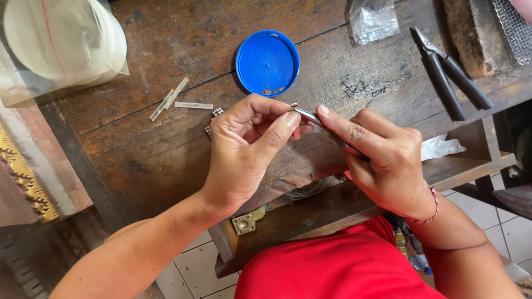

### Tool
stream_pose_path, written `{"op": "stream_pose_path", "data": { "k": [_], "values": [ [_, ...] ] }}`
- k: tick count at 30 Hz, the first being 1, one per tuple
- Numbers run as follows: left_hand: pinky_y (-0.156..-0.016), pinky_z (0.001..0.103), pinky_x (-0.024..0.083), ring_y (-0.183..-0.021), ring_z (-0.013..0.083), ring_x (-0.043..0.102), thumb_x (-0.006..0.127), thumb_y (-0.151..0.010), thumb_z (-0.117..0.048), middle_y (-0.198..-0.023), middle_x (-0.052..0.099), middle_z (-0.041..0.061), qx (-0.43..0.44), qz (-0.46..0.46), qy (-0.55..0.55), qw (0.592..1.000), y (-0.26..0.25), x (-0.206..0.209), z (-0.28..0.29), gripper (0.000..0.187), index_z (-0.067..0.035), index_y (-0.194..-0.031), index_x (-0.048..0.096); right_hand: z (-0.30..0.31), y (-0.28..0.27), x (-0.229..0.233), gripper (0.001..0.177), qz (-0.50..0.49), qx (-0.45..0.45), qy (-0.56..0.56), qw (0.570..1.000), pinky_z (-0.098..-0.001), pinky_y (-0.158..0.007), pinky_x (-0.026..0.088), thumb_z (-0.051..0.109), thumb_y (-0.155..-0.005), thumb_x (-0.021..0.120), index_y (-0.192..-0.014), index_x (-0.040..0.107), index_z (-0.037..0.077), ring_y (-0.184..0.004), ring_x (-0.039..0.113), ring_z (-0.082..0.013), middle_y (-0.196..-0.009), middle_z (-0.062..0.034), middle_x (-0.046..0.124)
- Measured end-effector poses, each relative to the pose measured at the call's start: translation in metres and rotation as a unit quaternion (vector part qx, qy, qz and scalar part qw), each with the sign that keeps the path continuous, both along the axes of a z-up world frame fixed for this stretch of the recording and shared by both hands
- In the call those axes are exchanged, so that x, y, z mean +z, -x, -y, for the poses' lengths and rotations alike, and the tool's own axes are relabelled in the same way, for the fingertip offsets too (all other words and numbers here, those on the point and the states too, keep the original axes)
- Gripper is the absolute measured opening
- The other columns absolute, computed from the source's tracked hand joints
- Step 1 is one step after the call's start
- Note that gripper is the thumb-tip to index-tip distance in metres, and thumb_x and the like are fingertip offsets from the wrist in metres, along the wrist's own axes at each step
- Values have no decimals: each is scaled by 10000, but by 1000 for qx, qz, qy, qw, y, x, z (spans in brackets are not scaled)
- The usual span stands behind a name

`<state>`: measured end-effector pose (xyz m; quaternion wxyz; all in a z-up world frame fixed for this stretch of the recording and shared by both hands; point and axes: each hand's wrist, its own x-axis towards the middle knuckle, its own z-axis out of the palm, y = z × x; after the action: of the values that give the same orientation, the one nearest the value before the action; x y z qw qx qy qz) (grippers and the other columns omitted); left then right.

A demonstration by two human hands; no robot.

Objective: Using pliers to peel a protective or transfer layer from small decorative metal strips on a workbench.

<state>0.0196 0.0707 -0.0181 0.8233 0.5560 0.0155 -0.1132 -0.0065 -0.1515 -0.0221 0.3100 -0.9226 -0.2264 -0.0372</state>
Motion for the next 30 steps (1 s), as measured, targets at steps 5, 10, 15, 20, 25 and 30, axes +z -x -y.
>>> {"op": "stream_pose_path", "data": {
  "k": [5, 10, 15, 20, 25, 30],
  "values": [
    [-804, 225, 616, -830, 147, 775, 697, -966, -98, -864, 767, 106, 6, -2, -7, 1000, 0, 4, -2, 34, -71, -961, 677, -4, 0, -1, 450, 13, 5, -7, 1000, -319, -574, 358, -81, -1031, 582, -1440, 636, 99, -609, 461, -196, -837, -55, 495],
    [-715, 195, 607, -763, 105, 720, 703, -968, -45, -849, 734, 80, 4, 83, -44, 996, -9, 6, -13, 31, -57, -970, 674, -3, -6, 7, 513, 24, 20, -3, 1000, -332, -583, 357, -136, -944, 578, -1415, 658, 51, -624, 458, -213, -855, -84, 518],
    [-636, 240, 486, -705, 115, 615, 653, -1020, -16, -815, 687, 87, 82, 240, -176, 951, -32, 15, -49, 45, -30, -980, 636, 6, -16, 24, 532, 48, 31, 34, 998, -330, -652, 442, -227, -914, 597, -1381, 710, 3, -708, 563, -222, -956, -127, 615],
    [-686, 287, 512, -794, 209, 681, 606, -1006, 129, -891, 716, 188, 168, 341, -259, 888, -50, 8, -72, 88, 78, -937, 626, 4, -26, 37, 469, 140, 115, 242, 953, -317, -614, 442, -96, -1087, 638, -1438, 752, 194, -670, 550, -206, -909, -3, 588],
    [-709, 309, 538, -776, 194, 631, 638, -994, 121, -869, 681, 145, 154, 357, -282, 877, -52, 6, -78, 97, 64, -916, 641, -10, -34, 44, 695, 196, 151, 344, 906, -293, -615, 418, -122, -948, 595, -1479, 704, 314, -681, 487, -186, -892, 7, 554],
    [-683, 298, 494, -754, 166, 581, 661, -989, 128, -837, 646, 112, 148, 341, -277, 886, -53, 4, -80, 119, 51, -899, 647, -13, -36, 42, 718, 193, 164, 398, 882, -314, -635, 405, -4, -935, 600, -1551, 613, 366, -745, 510, -207, -951, 5, 571]
  ]
}}
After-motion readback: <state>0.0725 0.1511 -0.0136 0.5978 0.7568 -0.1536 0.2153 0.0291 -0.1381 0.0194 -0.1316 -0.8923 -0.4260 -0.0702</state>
